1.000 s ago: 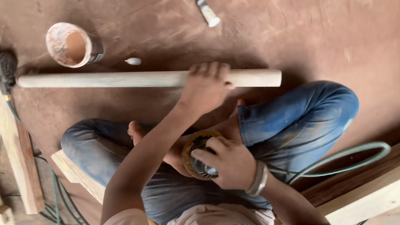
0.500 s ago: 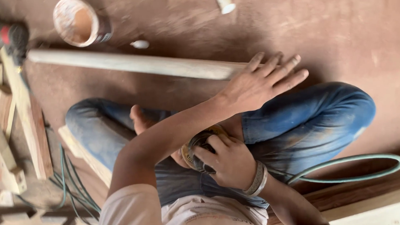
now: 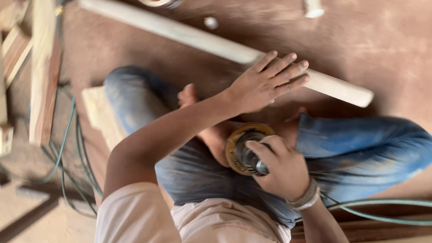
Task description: The person sands a long wooden cylinder and several flat wooden pieces using a hand-held power sander, turning the pieces over to reach different sides.
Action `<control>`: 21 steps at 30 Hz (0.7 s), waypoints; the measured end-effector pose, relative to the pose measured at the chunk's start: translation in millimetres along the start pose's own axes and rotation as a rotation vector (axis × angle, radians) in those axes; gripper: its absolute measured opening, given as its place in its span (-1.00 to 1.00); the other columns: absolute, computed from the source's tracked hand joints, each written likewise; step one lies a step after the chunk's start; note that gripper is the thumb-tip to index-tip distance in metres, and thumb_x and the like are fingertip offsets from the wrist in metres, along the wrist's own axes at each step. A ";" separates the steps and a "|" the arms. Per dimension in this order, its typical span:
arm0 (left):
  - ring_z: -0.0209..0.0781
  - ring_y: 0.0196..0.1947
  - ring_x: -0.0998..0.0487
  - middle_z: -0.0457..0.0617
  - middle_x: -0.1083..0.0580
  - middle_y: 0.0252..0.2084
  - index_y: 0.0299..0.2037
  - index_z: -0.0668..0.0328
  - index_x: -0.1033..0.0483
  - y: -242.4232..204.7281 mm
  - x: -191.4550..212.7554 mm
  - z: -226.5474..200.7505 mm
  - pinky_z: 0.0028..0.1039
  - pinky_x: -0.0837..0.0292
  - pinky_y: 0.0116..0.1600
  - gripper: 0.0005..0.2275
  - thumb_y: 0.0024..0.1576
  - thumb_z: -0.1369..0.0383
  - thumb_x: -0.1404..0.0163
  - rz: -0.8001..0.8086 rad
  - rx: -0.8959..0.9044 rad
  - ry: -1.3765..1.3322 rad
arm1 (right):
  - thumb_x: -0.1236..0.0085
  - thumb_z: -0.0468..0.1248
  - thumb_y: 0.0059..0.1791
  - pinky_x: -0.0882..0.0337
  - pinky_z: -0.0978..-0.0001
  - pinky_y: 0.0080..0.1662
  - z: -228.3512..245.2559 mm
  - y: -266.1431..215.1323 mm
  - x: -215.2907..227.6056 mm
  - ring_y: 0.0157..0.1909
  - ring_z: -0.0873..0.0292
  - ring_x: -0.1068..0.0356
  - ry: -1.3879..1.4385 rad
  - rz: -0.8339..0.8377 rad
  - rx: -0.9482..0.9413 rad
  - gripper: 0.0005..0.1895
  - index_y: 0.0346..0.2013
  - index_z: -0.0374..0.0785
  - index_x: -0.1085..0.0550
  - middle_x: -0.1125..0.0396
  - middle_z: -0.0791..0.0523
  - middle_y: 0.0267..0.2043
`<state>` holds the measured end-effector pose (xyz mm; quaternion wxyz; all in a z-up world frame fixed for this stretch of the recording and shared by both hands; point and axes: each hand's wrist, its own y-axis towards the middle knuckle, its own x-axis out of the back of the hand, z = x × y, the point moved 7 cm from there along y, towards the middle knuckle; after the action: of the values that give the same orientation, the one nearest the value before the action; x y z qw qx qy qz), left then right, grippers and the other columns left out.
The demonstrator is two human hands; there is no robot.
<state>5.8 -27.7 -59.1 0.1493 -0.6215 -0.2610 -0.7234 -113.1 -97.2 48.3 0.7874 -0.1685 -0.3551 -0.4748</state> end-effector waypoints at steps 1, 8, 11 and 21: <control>-0.01 0.58 0.02 -0.14 0.02 0.63 0.61 -0.22 0.02 -8.7 3.6 11.5 0.01 0.27 0.62 -0.30 0.29 0.20 -0.08 0.007 0.023 0.004 | -0.44 -0.26 -0.40 -0.54 0.24 -0.26 0.1 0.7 -1.2 -0.25 0.03 -0.48 -0.012 -0.004 -0.006 -0.33 0.02 -0.11 -0.51 -0.37 0.09 -0.11; 0.15 0.53 0.06 0.07 0.03 0.56 0.54 -0.04 0.17 -64.1 14.9 78.4 0.08 0.26 0.52 -0.06 0.03 0.01 -0.20 0.304 0.207 -0.141 | -0.48 -0.24 -0.38 -0.54 0.23 -0.28 5.0 1.7 -7.9 -0.24 0.02 -0.50 -0.106 -0.021 -0.013 -0.31 0.03 -0.16 -0.48 -0.40 0.08 -0.14; 0.17 0.53 0.09 0.13 0.04 0.54 0.53 0.02 0.20 -84.9 11.5 111.5 0.09 0.28 0.52 -0.06 0.07 -0.07 -0.15 0.322 0.314 -0.182 | -0.49 -0.25 -0.43 -0.55 0.22 -0.23 7.8 2.4 -7.4 -0.19 0.00 -0.50 -0.076 -0.039 -0.022 -0.26 0.03 -0.17 -0.46 -0.41 0.07 -0.12; 0.10 0.52 0.08 0.17 0.07 0.53 0.51 0.08 0.13 -183.0 13.1 251.2 0.13 0.15 0.46 -0.22 0.20 -0.11 0.08 0.641 0.685 0.026 | -0.50 -0.27 -0.43 -0.53 0.12 -0.16 10.8 5.6 -9.8 -0.13 -0.09 -0.50 -0.098 -0.009 -0.126 -0.23 0.07 -0.19 -0.44 -0.39 -0.01 -0.07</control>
<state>110.8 265.1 -58.5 0.5649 -0.5767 -0.2779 -0.5207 -115.5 -81.8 49.1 0.7547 -0.2391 -0.3632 -0.4912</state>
